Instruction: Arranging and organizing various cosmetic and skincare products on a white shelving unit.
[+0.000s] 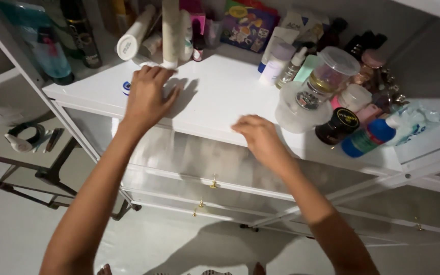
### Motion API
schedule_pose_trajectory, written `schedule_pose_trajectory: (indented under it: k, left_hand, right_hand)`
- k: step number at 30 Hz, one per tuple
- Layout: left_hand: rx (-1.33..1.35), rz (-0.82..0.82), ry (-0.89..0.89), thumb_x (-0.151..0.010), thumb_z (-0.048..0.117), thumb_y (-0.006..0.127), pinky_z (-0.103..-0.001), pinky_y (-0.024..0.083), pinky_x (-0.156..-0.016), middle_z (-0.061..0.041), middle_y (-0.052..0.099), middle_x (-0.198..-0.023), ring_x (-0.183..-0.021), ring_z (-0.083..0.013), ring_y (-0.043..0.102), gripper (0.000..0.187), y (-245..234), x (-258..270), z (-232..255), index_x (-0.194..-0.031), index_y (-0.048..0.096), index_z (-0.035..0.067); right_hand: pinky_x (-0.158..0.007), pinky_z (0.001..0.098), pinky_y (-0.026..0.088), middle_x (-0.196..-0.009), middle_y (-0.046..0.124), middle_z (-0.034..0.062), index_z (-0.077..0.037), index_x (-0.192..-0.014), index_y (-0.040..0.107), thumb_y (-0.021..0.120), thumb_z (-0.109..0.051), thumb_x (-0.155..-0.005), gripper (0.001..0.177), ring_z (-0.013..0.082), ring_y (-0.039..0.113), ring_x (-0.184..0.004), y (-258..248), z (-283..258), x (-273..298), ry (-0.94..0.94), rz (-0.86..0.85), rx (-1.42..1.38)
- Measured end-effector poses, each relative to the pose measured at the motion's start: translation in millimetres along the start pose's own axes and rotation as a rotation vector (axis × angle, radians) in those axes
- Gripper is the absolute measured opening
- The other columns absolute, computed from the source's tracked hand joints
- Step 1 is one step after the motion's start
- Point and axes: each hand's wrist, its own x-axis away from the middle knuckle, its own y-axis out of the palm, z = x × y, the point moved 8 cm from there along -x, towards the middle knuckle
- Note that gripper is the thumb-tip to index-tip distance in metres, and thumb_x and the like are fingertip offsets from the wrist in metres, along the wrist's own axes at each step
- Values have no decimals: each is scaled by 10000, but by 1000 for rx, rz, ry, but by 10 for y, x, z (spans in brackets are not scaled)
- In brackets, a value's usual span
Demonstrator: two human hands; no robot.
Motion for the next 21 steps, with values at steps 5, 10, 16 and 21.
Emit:
schedule_pose_trajectory:
  k: [5,10,16,21]
  left_hand:
    - [-70,-80,54,-837,338,861,-483,466,-960,-149,687,-1106,-1085,-343,573,380,-146,72,-90,-1060,787,39]
    - [140,-143,-84,-753,408,906,-453,509,-907,-144,672,-1108,-1063,-339,553,521,-97,70,-239,-1090,788,29]
    - [109,-142,-38,-690,415,938,-449,540,-885,-139,697,-1094,-1057,-332,568,563,14,-14,-365,-1067,788,25]
    - [111,-79,-33,-697,351,960,-450,533,-907,-161,676,-1089,-1083,-343,564,510,-65,-16,-360,-1033,782,11]
  right_hand:
    - [-916,425,564,-1075,725,205,25,-1015,766,564,162,-810,318,375,698,-1003,88,698,-179,58,82,159]
    - [-930,408,567,-1111,721,201,27,-1021,769,540,171,-824,335,360,708,-993,240,749,-424,121,159,130]
    - [-1043,398,518,-1177,717,161,-5,-1189,729,553,154,-781,472,327,661,-1137,273,-83,-48,-73,-59,110]
    - [-1131,432,469,-1240,667,243,66,-1252,689,498,169,-776,524,391,620,-1175,248,681,-272,68,-92,410]
